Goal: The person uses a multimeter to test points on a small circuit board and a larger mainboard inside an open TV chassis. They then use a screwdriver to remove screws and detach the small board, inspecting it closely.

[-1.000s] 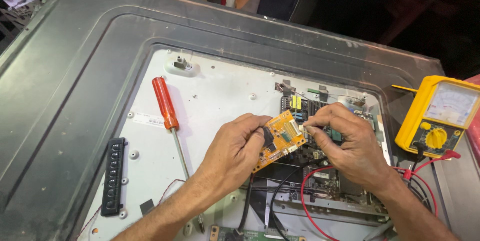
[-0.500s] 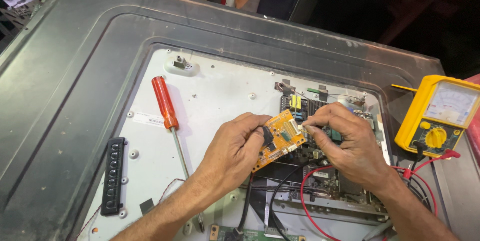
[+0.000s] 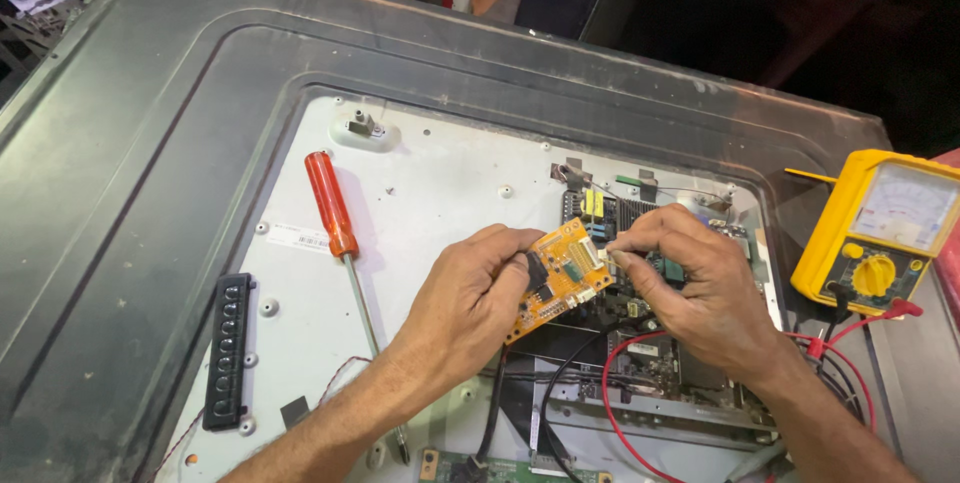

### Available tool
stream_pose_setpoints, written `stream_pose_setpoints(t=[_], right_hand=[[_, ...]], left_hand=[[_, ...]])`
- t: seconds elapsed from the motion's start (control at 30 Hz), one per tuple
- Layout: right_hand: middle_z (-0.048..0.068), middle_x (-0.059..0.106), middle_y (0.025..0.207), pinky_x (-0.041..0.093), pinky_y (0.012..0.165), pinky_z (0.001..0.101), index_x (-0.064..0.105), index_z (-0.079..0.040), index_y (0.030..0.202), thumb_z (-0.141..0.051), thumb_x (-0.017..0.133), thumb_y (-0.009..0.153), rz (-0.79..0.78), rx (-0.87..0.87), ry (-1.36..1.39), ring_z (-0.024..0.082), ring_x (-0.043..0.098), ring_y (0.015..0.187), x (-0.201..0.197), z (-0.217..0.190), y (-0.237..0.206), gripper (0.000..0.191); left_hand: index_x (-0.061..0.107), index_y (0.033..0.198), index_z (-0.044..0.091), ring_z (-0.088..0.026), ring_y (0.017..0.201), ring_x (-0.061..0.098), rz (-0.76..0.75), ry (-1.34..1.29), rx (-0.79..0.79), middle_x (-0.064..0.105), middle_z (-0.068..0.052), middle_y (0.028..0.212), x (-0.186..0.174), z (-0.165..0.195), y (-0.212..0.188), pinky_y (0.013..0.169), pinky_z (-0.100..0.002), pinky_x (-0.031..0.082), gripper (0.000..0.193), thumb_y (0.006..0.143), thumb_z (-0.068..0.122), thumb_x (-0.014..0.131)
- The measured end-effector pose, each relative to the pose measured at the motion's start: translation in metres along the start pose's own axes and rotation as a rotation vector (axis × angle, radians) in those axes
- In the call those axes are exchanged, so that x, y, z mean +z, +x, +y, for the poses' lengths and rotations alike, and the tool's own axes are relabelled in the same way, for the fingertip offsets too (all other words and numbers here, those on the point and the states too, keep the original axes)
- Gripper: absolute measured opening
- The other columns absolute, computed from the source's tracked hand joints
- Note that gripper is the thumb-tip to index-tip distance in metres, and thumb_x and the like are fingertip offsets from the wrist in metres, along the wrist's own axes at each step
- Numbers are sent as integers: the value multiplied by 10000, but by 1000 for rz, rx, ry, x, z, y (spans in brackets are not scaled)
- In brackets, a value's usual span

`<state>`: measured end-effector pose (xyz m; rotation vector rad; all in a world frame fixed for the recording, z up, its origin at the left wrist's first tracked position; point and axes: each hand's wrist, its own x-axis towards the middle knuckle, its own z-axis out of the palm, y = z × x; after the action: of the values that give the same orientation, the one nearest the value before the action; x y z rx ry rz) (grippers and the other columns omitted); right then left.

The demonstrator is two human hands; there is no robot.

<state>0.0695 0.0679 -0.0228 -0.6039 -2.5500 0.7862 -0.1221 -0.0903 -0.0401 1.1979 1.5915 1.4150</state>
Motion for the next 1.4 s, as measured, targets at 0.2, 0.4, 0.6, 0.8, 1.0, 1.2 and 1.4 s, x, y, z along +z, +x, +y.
stream_pose_setpoints(t=[0.2,0.4,0.6,0.8,1.0,1.2,1.4], right_hand=[[43,713,947,553,766,292,764,-63,997,-84,723,878,-1,-6,-12,145,686,882,1,-1,1,127],[46,712,946,549,766,297,764,-60,997,-88,721,878,1,-19,-20,151,682,884,1,1,0,129],[42,714,947,560,773,296,768,-71,991,-100,721,876,-8,-14,-12,150,681,893,2,4,0,127],[41,719,951,564,779,295,771,-74,985,-101,715,880,-11,-7,-6,149,684,895,2,5,-1,122],[34,718,940,567,762,288,770,-77,987,-111,714,884,-12,5,-12,141,682,882,2,6,0,122],[35,717,943,566,766,288,769,-79,990,-114,713,885,-13,3,-15,141,680,891,3,6,-1,124],[38,712,940,559,755,288,768,-80,992,-111,714,881,-14,4,-10,143,678,886,3,5,0,128]], left_hand=[[705,1148,-33,-216,840,700,10,7,19,715,-139,946,0,-2,0,780,-342,556,355,960,114,442],[703,1147,-33,-214,841,700,4,3,19,713,-138,947,-1,-1,0,781,-341,554,354,960,111,439],[701,1147,-32,-210,821,690,-1,5,4,701,-133,928,-1,0,1,764,-343,551,355,963,113,435],[701,1159,-31,-208,825,687,-4,6,8,699,-133,930,-2,2,-1,766,-344,547,359,967,119,438],[700,1166,-26,-197,803,679,-13,15,-33,695,-125,919,-2,3,0,744,-342,548,368,962,122,433],[700,1172,-22,-187,801,678,-27,9,-51,693,-121,916,-2,3,0,735,-337,554,375,968,128,423],[699,1175,-24,-191,822,691,-29,6,-40,700,-123,936,-2,2,0,755,-338,560,374,973,130,423]])
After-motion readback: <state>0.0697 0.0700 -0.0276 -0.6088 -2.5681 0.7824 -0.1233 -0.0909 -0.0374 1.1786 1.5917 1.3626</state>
